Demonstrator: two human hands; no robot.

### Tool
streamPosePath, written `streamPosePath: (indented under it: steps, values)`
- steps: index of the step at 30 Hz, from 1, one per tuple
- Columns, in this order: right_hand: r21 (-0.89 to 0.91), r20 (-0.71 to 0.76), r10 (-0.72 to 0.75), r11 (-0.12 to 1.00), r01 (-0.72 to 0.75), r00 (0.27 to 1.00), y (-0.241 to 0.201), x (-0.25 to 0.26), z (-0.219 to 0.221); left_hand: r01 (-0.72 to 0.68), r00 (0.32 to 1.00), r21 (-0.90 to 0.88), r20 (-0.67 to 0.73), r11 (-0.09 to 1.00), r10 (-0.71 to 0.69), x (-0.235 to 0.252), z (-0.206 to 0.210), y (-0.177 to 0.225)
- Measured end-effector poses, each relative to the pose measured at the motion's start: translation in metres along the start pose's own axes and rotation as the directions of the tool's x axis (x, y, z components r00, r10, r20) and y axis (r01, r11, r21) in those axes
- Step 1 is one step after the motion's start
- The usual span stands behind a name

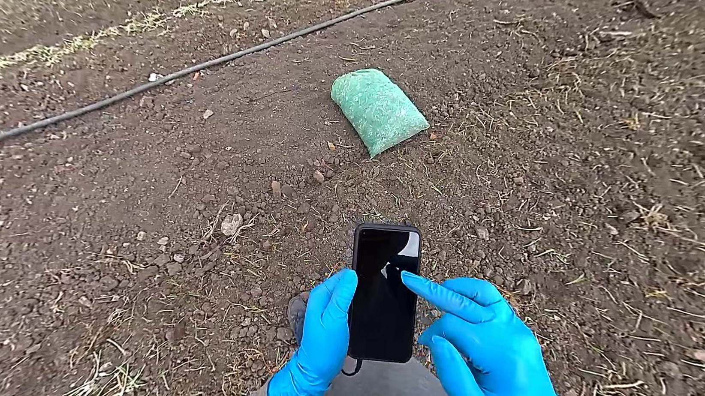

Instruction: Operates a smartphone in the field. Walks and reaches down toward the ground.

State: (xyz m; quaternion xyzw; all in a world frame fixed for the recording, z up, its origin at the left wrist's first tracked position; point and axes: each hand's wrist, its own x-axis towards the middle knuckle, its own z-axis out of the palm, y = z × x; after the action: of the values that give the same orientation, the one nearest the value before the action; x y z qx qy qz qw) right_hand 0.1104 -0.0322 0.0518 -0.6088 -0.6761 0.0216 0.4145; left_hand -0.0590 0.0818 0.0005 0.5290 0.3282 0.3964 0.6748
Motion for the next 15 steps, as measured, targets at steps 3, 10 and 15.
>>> streamPosePath:
  steps: [3,10,15]
  values:
    - [-0.018,0.013,-0.014,1.0,0.014,1.0,0.0,0.004,0.0,0.004,1.0,-0.009,0.016,1.0,-0.004,-0.001,0.002,0.001]
    - [-0.061,0.065,-0.019,0.998,0.023,0.998,-0.001,0.008,0.008,-0.017,1.0,-0.011,0.026,1.0,0.017,-0.001,0.002,0.0]
    - [-0.038,0.032,-0.017,0.999,0.018,0.999,0.0,0.007,0.007,-0.005,1.0,-0.029,0.02,1.0,0.006,0.001,0.002,-0.001]
